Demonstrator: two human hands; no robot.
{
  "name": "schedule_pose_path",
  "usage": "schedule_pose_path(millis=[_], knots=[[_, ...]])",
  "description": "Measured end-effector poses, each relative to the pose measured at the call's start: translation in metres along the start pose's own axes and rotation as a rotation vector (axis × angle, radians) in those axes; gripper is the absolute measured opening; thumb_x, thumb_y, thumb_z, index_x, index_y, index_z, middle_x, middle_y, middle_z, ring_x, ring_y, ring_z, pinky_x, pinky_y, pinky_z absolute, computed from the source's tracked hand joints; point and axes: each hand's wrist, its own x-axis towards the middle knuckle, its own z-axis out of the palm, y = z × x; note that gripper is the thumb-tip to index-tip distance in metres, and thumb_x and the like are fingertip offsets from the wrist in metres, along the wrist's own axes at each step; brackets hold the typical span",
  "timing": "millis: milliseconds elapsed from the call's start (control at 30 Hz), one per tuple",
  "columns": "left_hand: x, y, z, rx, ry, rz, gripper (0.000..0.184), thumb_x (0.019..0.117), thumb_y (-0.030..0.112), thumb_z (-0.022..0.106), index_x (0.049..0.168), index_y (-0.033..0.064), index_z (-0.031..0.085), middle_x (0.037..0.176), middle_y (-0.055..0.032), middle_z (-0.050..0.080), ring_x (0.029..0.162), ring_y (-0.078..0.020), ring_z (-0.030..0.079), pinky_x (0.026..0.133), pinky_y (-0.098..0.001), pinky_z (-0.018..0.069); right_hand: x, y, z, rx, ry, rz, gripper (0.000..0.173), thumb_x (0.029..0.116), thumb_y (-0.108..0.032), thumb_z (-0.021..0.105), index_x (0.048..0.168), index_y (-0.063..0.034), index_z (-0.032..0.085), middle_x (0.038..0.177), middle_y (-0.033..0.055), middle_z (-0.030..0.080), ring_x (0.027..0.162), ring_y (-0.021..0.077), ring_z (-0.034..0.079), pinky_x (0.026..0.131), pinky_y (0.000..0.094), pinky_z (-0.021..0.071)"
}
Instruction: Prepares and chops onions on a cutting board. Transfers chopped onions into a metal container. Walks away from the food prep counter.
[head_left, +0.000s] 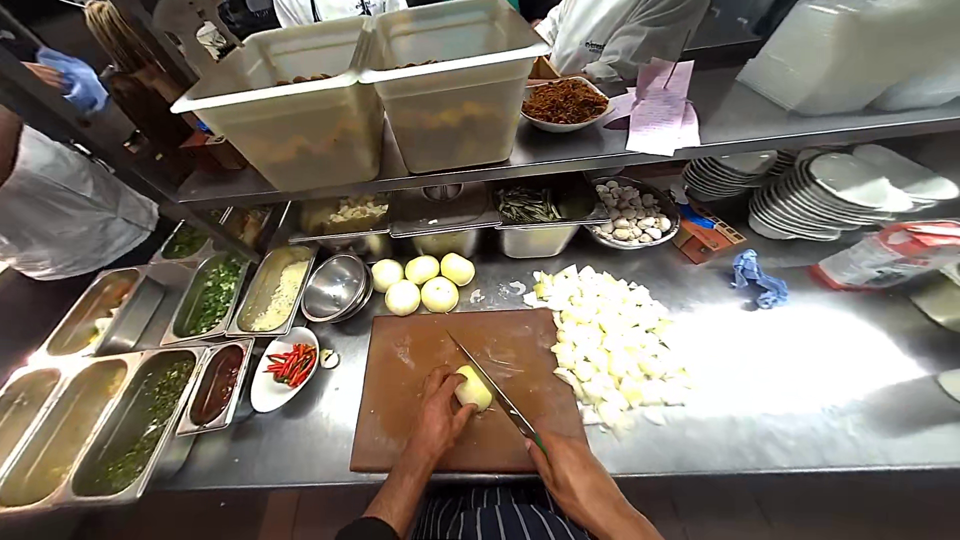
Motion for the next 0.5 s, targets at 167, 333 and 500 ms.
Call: schedule_pose_path(millis=[167,333,500], knots=[[0.012,-0.011,0.006,-0.031,-0.022,0.134,0.041,0.0909,0.037,0.074,0.123,0.0121,0.071,0.136,-0.0103,0.063,0.130,-0.0223,0.059,0.112,-0.0389,0.0480,-0.011,-0.022,-0.007,-0.030,-0.096,0.070,0.039,0.1073,-0.040,0.040,0.128,-0.0104,0.055,0.096,0.0175,0.071,0.094,0.0378,0.072,0.081,0.0567,0.0564],[0.013,-0.017,0.010,-0.031,0.012,0.192,0.038,0.0914,0.036,0.074,0.120,0.0124,0.073,0.132,-0.0093,0.066,0.125,-0.0235,0.061,0.109,-0.0400,0.0502,-0.025,-0.040,-0.013,-0.087,-0.140,0.170,0.037,0.1073,-0.037,0.040,0.129,-0.0103,0.054,0.098,0.0189,0.071,0.096,0.0400,0.072,0.080,0.0574,0.0568],[0.014,-0.018,0.008,-0.020,0.007,0.211,0.036,0.0914,0.036,0.073,0.120,0.0136,0.073,0.131,-0.0091,0.067,0.123,-0.0255,0.063,0.106,-0.0410,0.0516,0.006,-0.061,-0.010,-0.086,-0.167,0.208,0.037,0.1084,-0.034,0.038,0.133,-0.0096,0.051,0.100,0.0193,0.070,0.098,0.0393,0.071,0.082,0.0568,0.0568]])
